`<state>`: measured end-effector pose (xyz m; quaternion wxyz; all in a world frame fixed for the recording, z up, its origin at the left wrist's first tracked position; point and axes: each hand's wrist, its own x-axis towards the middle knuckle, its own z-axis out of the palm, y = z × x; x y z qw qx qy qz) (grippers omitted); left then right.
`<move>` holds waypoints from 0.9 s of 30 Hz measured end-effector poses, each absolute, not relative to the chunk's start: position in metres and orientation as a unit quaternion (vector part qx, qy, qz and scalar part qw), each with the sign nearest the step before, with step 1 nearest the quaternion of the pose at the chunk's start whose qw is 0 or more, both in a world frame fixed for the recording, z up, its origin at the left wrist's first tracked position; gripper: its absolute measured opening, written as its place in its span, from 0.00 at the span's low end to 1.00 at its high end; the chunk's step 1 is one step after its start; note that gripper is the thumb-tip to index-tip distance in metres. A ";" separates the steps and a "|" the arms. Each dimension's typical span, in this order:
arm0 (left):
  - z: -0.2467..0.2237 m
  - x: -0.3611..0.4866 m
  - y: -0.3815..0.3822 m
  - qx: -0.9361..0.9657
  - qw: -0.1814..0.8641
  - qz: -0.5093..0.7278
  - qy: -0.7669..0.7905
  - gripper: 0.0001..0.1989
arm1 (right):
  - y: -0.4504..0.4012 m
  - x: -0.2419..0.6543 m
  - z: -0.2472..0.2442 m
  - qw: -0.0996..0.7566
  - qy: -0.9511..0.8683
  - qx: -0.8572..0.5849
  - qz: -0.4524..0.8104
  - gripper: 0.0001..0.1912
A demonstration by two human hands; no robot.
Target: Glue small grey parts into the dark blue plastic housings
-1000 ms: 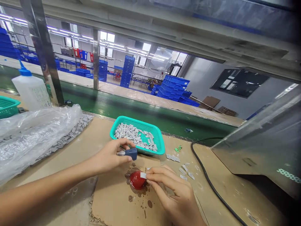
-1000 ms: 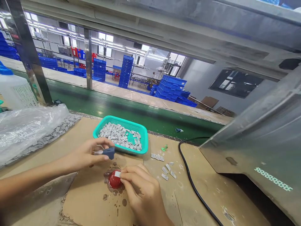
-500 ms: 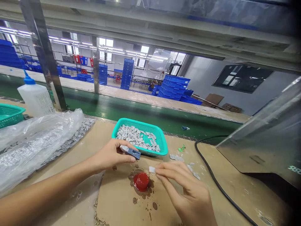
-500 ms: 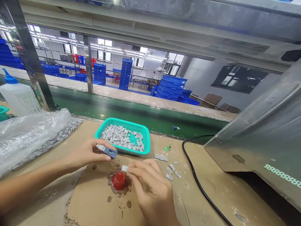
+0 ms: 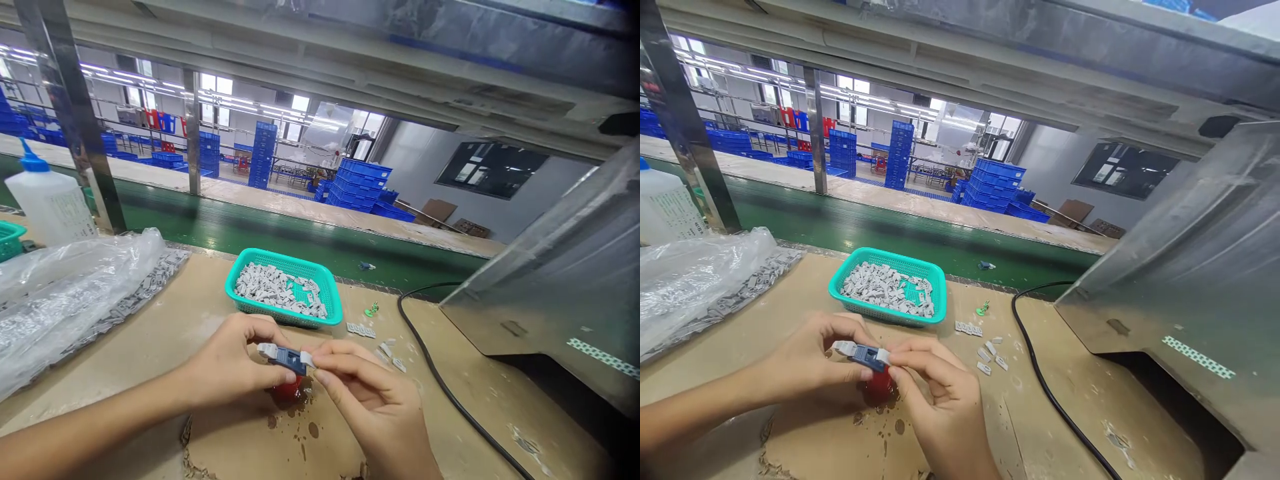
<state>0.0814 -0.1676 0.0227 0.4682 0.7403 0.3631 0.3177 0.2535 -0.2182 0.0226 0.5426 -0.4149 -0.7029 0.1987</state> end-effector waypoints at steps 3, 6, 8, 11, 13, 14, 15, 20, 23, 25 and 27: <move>0.023 0.083 -0.169 0.737 0.468 0.314 0.373 0.07 | -0.220 0.254 0.019 0.530 -0.711 -0.418 0.196 0.10; 0.025 0.083 -0.171 0.737 0.470 0.316 0.369 0.07 | -0.222 0.253 0.018 0.515 -0.728 -0.417 0.174 0.10; 0.026 0.083 -0.172 0.741 0.474 0.319 0.352 0.06 | -0.223 0.253 0.019 0.503 -0.745 -0.407 0.161 0.11; 0.026 0.084 -0.175 0.728 0.498 0.338 0.327 0.06 | -0.224 0.252 0.019 0.483 -0.763 -0.397 0.162 0.11; 0.024 0.085 -0.177 0.691 0.545 0.359 0.311 0.06 | -0.225 0.250 0.019 0.472 -0.766 -0.405 0.161 0.12; 0.022 0.086 -0.178 0.667 0.575 0.366 0.300 0.06 | -0.226 0.249 0.019 0.465 -0.768 -0.411 0.158 0.13; 0.021 0.088 -0.179 0.639 0.605 0.377 0.290 0.06 | -0.227 0.248 0.018 0.456 -0.772 -0.417 0.151 0.15; 0.024 0.094 -0.178 0.462 0.718 0.451 0.259 0.10 | -0.230 0.250 0.018 0.434 -0.794 -0.419 0.074 0.22; 0.033 0.089 -0.167 0.394 0.713 0.508 0.280 0.12 | -0.212 0.261 0.019 0.436 -0.770 -0.463 0.047 0.19; 0.038 0.082 -0.155 0.386 0.689 0.537 0.297 0.13 | -0.188 0.270 0.019 0.416 -0.760 -0.497 0.047 0.16; 0.040 0.073 -0.138 0.416 0.657 0.549 0.307 0.12 | -0.159 0.276 0.020 0.363 -0.764 -0.530 0.058 0.14</move>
